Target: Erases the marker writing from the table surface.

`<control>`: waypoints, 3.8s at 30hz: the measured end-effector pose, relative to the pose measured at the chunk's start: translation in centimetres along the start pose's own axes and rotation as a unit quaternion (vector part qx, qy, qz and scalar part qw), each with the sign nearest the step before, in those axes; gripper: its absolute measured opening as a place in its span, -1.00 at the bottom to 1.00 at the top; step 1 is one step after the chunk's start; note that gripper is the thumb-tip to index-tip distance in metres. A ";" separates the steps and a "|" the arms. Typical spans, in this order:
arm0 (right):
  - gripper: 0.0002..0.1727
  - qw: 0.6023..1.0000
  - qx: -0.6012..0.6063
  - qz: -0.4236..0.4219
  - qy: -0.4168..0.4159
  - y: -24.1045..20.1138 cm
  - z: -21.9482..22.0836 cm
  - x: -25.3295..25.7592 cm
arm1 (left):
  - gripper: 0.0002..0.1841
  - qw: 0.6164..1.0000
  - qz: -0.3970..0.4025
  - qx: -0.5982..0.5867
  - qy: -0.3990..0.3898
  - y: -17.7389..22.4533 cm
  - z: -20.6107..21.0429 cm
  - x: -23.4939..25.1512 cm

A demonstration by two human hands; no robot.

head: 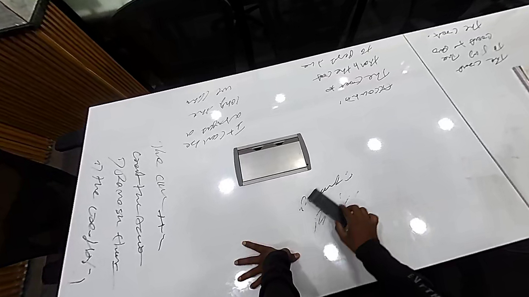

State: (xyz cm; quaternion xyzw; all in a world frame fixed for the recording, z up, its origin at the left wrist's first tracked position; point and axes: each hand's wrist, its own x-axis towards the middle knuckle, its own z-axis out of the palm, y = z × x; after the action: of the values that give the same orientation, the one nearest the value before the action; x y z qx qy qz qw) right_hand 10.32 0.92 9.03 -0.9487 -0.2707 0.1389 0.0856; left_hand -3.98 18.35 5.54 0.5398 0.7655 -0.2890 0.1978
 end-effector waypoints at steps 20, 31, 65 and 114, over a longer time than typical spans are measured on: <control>-0.37 0.998 0.015 0.046 -0.040 1.1 -0.2 1.1 | 0.98 1.000 0.005 -0.001 -0.005 -0.1 -0.4 -0.3; -0.40 0.992 -0.007 -0.069 -0.104 -3.2 -0.6 1.1 | 1.00 1.000 0.002 0.002 -0.003 0.1 0.0 0.1; -0.42 0.994 -0.003 0.108 -0.024 4.0 -3.9 5.1 | 1.00 1.000 0.003 -0.017 -0.003 -0.1 0.0 0.2; -0.38 0.999 -0.016 -0.018 -0.037 -1.4 1.0 2.7 | 1.00 1.000 -0.001 0.001 -0.002 0.2 -0.2 -0.1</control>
State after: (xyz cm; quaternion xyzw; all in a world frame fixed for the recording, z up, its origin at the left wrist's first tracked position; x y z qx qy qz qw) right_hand 11.56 3.63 7.78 -0.9392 -0.2926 0.1684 0.0630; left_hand -3.72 18.47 5.74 0.5386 0.7655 -0.2912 0.1979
